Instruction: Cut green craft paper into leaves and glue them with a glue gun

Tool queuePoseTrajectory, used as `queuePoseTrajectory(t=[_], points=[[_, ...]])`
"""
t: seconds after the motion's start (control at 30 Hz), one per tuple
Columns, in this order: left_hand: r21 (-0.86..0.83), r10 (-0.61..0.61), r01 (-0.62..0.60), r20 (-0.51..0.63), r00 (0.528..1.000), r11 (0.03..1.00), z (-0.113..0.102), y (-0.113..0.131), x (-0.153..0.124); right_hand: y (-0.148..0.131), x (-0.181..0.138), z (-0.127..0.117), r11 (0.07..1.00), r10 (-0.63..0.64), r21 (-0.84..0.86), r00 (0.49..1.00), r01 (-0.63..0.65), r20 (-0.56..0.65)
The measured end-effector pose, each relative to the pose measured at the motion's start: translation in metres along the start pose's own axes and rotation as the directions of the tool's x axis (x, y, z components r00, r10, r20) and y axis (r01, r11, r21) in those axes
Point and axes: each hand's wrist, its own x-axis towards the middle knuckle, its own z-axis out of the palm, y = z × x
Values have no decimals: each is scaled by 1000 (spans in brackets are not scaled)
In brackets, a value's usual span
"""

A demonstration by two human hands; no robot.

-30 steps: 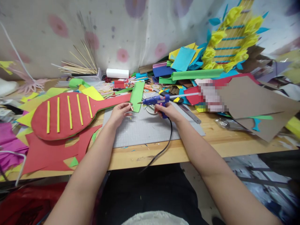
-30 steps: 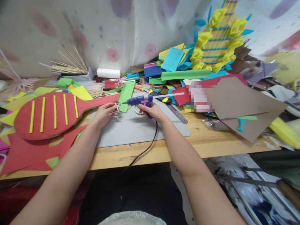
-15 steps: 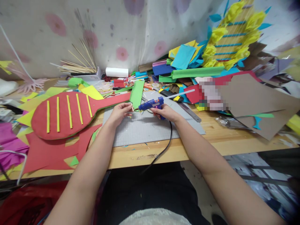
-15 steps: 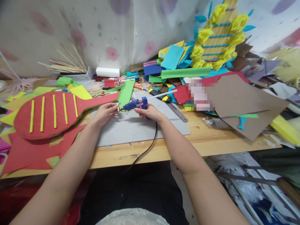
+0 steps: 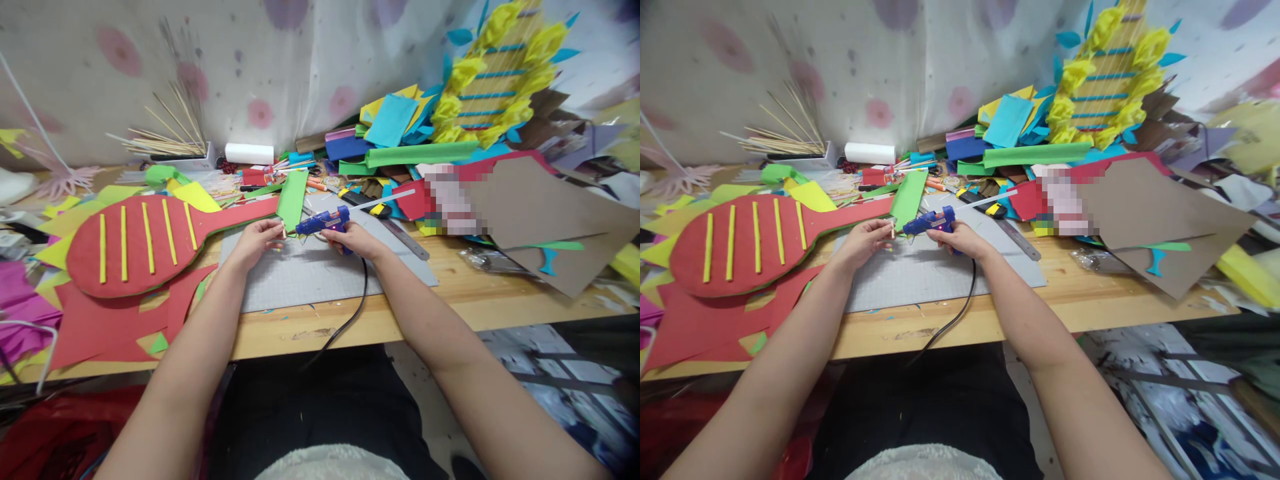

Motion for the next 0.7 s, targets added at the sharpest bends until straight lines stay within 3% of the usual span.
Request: queuePoseTrajectory(t=[0.7], points=[[55, -27, 23, 65, 998, 998, 1, 4, -4, -1, 2, 1, 1000, 19, 17, 997, -17, -80]])
